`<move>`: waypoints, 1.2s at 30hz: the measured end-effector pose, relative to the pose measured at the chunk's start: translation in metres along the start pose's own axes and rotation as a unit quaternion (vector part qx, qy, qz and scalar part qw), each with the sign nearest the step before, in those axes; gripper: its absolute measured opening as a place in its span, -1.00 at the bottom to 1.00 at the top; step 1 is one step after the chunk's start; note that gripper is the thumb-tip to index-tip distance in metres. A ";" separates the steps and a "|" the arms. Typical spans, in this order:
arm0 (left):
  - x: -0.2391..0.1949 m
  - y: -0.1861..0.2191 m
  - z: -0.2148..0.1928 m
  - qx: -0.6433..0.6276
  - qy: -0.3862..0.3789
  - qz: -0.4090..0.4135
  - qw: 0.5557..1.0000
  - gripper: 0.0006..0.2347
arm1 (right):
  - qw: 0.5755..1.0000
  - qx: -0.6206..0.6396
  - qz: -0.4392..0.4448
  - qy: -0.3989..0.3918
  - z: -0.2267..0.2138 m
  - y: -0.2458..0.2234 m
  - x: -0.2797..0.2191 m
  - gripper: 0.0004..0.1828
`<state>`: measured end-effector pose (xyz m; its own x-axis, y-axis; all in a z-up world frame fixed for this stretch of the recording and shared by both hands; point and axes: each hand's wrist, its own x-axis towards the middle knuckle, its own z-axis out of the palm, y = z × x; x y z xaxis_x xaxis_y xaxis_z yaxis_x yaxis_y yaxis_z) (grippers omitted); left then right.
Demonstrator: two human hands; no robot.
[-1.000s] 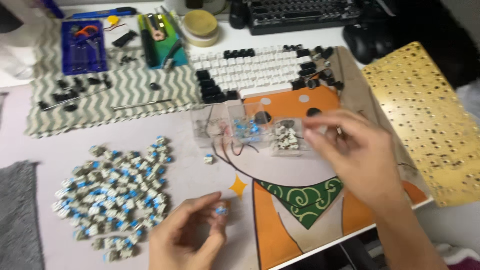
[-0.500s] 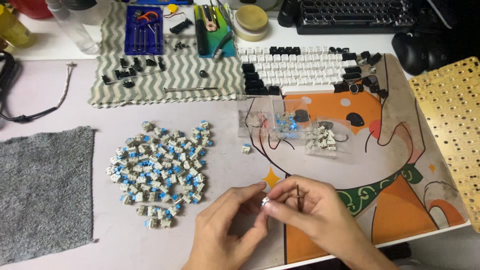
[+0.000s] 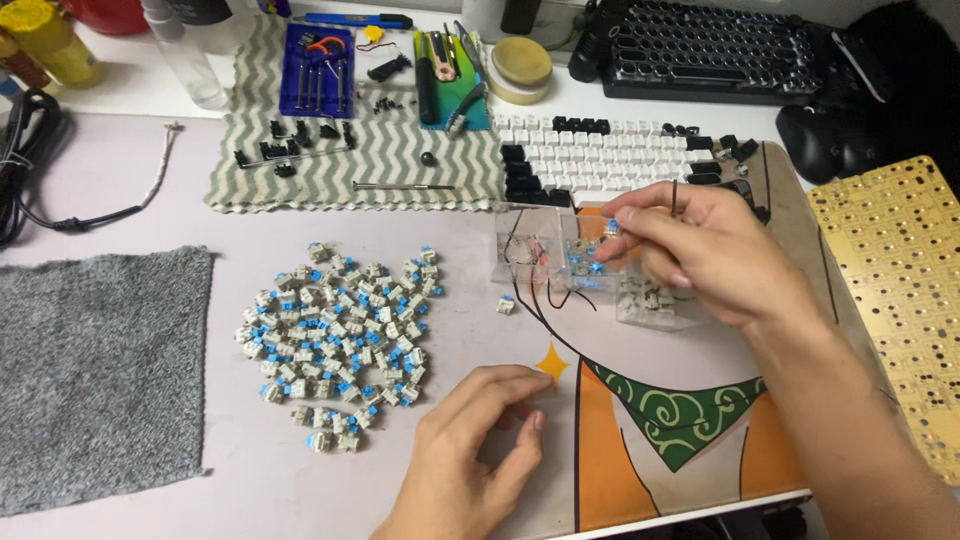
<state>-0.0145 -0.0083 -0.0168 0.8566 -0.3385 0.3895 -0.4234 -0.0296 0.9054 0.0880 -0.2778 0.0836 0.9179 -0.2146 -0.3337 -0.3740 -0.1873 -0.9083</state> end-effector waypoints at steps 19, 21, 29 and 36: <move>0.022 0.001 -0.003 0.122 -0.008 -0.044 0.992 -0.87 | 0.958 -0.254 -0.106 0.085 -0.007 0.000 -0.049 -0.79; 0.037 0.000 -0.002 0.219 0.008 -0.103 0.970 -0.69 | 0.942 -0.272 -0.175 0.088 -0.013 0.009 -0.047 -0.73; 0.062 -0.032 0.015 0.357 0.009 -0.110 0.928 -0.82 | 0.961 -0.234 -0.137 0.056 0.004 0.019 -0.102 -0.57; 0.040 0.005 -0.001 0.052 0.004 -0.104 0.993 -0.81 | 0.986 -0.137 -0.092 0.032 0.021 0.071 -0.138 -0.53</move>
<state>0.0176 -0.0212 0.0029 0.9309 -0.3078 0.1967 -0.2644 -0.1962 0.9442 -0.0627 -0.2412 0.0603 0.9667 -0.2112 -0.1443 -0.2310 -0.4790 -0.8469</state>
